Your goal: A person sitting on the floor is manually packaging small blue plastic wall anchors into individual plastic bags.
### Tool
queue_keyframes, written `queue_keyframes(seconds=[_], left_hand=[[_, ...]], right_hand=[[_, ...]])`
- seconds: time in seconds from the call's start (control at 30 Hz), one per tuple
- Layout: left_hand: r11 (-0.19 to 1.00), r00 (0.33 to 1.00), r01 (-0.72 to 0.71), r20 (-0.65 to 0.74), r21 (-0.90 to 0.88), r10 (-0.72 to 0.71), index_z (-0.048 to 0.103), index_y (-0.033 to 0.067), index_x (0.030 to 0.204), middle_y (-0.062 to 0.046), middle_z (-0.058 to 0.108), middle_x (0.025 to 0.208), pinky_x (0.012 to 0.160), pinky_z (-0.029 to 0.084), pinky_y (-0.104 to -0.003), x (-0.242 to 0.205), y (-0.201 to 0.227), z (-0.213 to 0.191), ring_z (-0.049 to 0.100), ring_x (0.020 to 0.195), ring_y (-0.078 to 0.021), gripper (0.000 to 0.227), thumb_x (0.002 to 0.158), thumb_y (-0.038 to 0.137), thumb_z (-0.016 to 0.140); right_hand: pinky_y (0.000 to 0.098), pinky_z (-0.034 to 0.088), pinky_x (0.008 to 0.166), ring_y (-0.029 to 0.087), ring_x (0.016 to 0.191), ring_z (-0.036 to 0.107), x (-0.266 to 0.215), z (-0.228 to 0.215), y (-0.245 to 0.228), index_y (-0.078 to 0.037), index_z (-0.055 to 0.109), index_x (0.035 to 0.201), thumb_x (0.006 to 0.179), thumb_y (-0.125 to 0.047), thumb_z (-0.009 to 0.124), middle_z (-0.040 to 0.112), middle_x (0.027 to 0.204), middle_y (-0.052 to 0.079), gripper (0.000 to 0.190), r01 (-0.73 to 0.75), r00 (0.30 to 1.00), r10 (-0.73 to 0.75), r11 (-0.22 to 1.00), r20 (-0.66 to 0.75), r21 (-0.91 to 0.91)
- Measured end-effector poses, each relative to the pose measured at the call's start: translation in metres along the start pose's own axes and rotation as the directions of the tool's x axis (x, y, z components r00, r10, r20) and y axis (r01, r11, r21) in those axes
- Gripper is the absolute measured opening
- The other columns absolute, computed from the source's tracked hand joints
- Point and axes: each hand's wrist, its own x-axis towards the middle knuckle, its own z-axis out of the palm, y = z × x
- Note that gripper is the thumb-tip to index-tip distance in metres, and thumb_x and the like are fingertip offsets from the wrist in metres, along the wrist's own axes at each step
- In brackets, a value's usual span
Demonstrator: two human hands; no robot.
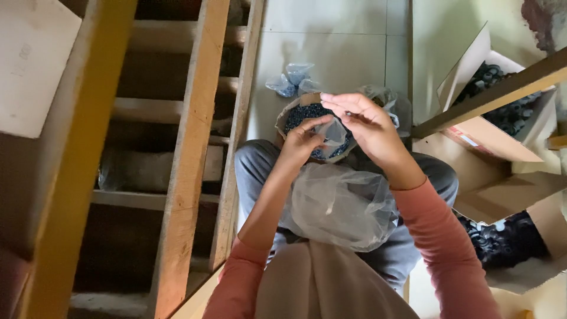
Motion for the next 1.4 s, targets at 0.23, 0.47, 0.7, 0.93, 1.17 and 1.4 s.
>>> queue_keyframes(seconds=[0.23, 0.47, 0.7, 0.93, 1.17, 1.4], left_hand=[[0.999, 0.999, -0.027, 0.022, 0.019, 0.026, 0.059, 0.0055, 0.144, -0.014, 0.051, 0.142, 0.091, 0.068, -0.045, 0.003, -0.007, -0.006, 0.058, 0.099, -0.0134, 0.038, 0.106, 0.000, 0.054], [0.997, 0.995, 0.012, -0.104, 0.073, -0.005, 0.066, 0.0112, 0.138, -0.013, 0.056, 0.135, 0.083, 0.069, -0.042, 0.014, -0.024, -0.019, 0.062, 0.094, -0.0155, 0.041, 0.101, -0.003, 0.055], [0.994, 0.980, 0.011, -0.197, 0.110, 0.011, 0.069, 0.0132, 0.135, -0.014, 0.058, 0.131, 0.079, 0.071, -0.042, 0.046, -0.053, -0.044, 0.067, 0.088, -0.0182, 0.043, 0.098, -0.006, 0.057], [0.994, 0.975, 0.030, -0.224, 0.104, -0.005, 0.063, 0.0142, 0.142, -0.023, 0.050, 0.140, 0.082, 0.069, -0.053, 0.049, -0.054, -0.058, 0.064, 0.097, -0.0224, 0.042, 0.104, 0.000, 0.053], [0.989, 0.984, 0.037, -0.177, 0.143, -0.012, 0.061, 0.0169, 0.145, -0.016, 0.048, 0.143, 0.088, 0.068, -0.052, 0.050, -0.063, -0.059, 0.061, 0.098, -0.0192, 0.043, 0.105, 0.003, 0.052], [0.994, 0.981, 0.030, -0.195, 0.101, -0.010, 0.063, 0.0176, 0.143, -0.017, 0.048, 0.145, 0.090, 0.068, -0.048, 0.039, -0.035, -0.050, 0.060, 0.098, -0.0149, 0.043, 0.105, 0.002, 0.052]], right_hand=[[0.0491, 0.027, 0.124, 0.033, 0.149, 0.038, 0.006, 0.010, -0.018, -0.002, 0.060, 0.137, 0.098, -0.001, 0.062, 0.051, 0.153, 0.020, 0.040, 0.017, 0.998, 0.006, 0.940, 0.068, -0.341], [0.0510, 0.052, 0.100, 0.039, 0.117, 0.064, 0.023, -0.096, 0.119, -0.002, 0.063, 0.135, 0.102, 0.011, 0.051, 0.067, 0.121, 0.023, 0.038, -0.045, 0.996, -0.033, 0.653, -0.087, -0.756], [0.0616, 0.045, 0.099, 0.037, 0.101, 0.069, 0.000, -0.178, 0.346, 0.001, 0.074, 0.107, 0.077, -0.014, 0.067, 0.074, 0.095, 0.019, 0.033, 0.456, 0.887, 0.079, -0.014, 0.454, -0.890], [0.0774, 0.037, 0.095, 0.055, 0.128, 0.044, -0.022, -0.117, 0.299, -0.002, 0.051, 0.142, 0.085, -0.030, 0.065, 0.046, 0.145, 0.032, 0.065, 0.162, 0.947, 0.257, 0.133, 0.192, -0.978], [0.0536, 0.056, 0.068, 0.042, 0.102, 0.061, 0.002, -0.055, 0.201, -0.006, 0.060, 0.125, 0.081, -0.023, 0.072, 0.059, 0.117, 0.018, 0.049, -0.022, 0.875, 0.484, -0.021, -0.029, -1.000], [0.0589, 0.056, 0.077, 0.047, 0.100, 0.068, 0.016, -0.051, 0.189, 0.003, 0.069, 0.112, 0.086, -0.012, 0.064, 0.071, 0.104, 0.026, 0.030, -0.316, 0.804, 0.566, 0.150, -0.180, -0.937]])
